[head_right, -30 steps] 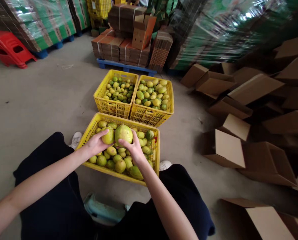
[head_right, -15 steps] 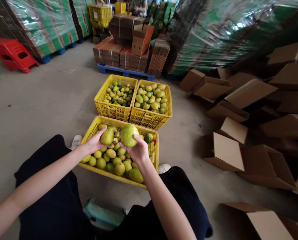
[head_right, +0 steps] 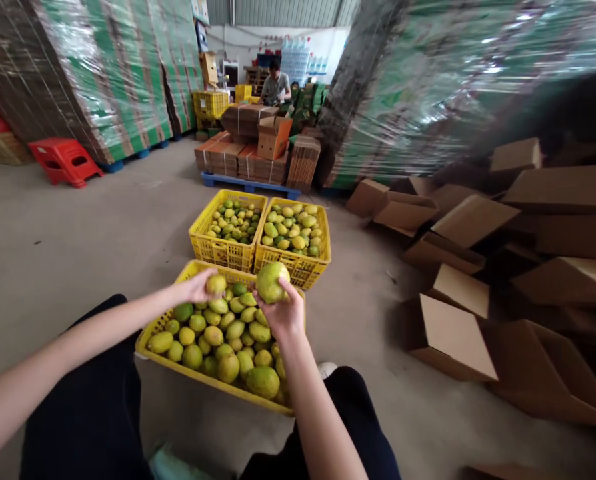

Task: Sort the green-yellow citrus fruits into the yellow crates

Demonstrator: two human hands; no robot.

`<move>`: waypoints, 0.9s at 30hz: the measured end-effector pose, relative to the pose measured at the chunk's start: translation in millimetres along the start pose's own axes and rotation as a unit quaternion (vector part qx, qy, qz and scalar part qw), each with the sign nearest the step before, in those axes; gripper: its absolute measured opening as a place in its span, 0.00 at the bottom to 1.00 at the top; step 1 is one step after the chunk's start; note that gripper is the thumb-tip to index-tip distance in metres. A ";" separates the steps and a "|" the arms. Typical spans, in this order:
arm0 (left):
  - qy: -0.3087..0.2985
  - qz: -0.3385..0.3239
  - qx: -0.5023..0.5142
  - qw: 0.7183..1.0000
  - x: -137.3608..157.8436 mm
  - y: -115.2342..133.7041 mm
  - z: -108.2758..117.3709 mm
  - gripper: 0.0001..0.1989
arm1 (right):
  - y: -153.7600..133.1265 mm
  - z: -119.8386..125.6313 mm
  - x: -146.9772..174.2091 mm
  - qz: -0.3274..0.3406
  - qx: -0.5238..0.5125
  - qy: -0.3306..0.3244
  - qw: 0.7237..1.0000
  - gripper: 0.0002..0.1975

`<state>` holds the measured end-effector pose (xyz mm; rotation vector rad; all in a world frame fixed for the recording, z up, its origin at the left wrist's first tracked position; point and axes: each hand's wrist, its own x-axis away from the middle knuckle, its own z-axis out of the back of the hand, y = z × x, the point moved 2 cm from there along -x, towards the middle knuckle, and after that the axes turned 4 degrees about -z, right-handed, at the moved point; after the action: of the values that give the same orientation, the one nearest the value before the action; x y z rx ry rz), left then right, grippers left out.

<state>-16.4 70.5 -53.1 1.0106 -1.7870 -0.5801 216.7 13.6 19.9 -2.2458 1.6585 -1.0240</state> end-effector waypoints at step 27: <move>0.056 -0.006 -0.720 0.691 54.2 -161.6 75.7 0.17 | 112.7 87.4 0.0 -0.227 0.215 0.091 0.945 0.16</move>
<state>-34.1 -66.5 -178.4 -0.0979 -0.6890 -1.5143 182.3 -50.2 -102.9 -2.3141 0.8456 -1.5593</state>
